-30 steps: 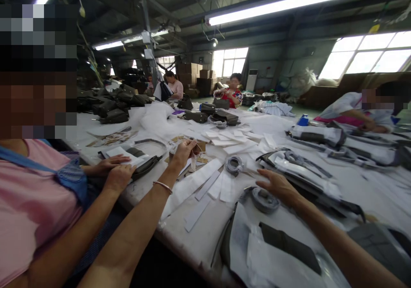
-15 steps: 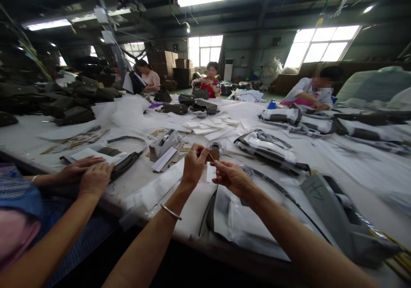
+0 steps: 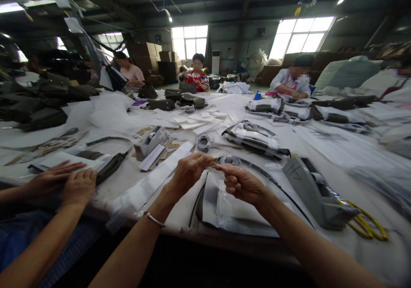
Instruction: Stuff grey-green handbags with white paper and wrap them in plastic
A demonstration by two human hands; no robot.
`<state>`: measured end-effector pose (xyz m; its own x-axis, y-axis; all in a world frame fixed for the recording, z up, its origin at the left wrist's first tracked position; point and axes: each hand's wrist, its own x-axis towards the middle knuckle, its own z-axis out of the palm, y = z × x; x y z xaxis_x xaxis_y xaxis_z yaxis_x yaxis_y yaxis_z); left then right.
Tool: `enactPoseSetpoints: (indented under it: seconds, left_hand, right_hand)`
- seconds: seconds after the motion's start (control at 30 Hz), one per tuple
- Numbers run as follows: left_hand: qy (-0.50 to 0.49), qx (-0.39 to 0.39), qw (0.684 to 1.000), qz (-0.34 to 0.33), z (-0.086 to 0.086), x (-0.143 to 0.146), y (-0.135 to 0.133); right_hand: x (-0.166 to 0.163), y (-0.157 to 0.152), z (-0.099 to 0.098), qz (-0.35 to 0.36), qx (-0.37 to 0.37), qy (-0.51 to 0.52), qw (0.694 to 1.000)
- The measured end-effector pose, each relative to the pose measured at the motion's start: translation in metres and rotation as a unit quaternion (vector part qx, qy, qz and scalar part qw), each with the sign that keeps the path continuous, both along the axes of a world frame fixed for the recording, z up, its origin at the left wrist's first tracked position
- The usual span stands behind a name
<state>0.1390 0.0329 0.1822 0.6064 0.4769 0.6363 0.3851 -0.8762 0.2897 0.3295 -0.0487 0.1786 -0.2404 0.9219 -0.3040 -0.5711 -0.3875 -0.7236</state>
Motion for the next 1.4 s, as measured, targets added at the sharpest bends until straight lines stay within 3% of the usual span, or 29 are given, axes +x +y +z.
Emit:
enactPoseSetpoints:
  seconds: [0.07,0.17,0.3,0.4,0.53,0.7,0.87,0.97,1.03,1.13,1.27,1.4]
  left_hand:
    - [0.055,0.070,0.996,0.018,0.003,0.002,-0.004]
    - [0.061,0.126,0.990,0.034,0.008,0.011,-0.010]
    - [0.016,0.104,0.994,0.027,0.018,0.023,-0.013]
    - [0.005,0.067,0.997,0.021,0.023,0.031,-0.017]
    - [0.025,0.089,0.995,0.022,0.024,0.042,-0.019]
    - [0.052,0.102,0.993,0.040,0.019,0.051,-0.013]
    - [0.044,0.018,0.998,0.044,0.024,0.056,-0.006]
    - [-0.026,-0.149,0.988,-0.028,0.032,0.059,-0.008]
    - [-0.083,-0.298,0.945,-0.107,0.037,0.062,-0.012]
    - [-0.165,-0.459,0.843,-0.225,0.043,0.062,-0.018]
    - [-0.275,-0.551,0.716,-0.330,0.042,0.053,-0.030]
    - [-0.314,-0.636,0.618,-0.338,0.032,0.040,-0.053]
  right_hand:
    - [0.004,-0.006,0.003,0.006,0.008,0.005,1.000]
    - [0.007,-0.014,0.008,0.004,0.024,0.007,1.000]
    - [0.013,-0.022,0.017,-0.030,0.054,-0.065,0.996]
    - [0.020,-0.026,0.020,-0.017,0.072,-0.108,0.991]
    - [0.028,-0.032,0.018,0.003,0.085,-0.085,0.993]
    - [0.034,-0.038,0.019,-0.050,0.115,-0.048,0.991]
    - [0.042,-0.038,0.032,-0.110,0.148,-0.138,0.973]
    - [0.043,-0.035,0.042,-0.137,0.168,-0.187,0.958]
    - [0.042,-0.034,0.049,-0.137,0.184,-0.185,0.956]
    - [0.043,-0.038,0.058,-0.111,0.206,-0.185,0.954]
    - [0.051,-0.056,0.067,-0.021,0.195,-0.235,0.952]
    - [0.057,-0.080,0.064,0.078,0.171,-0.275,0.943]
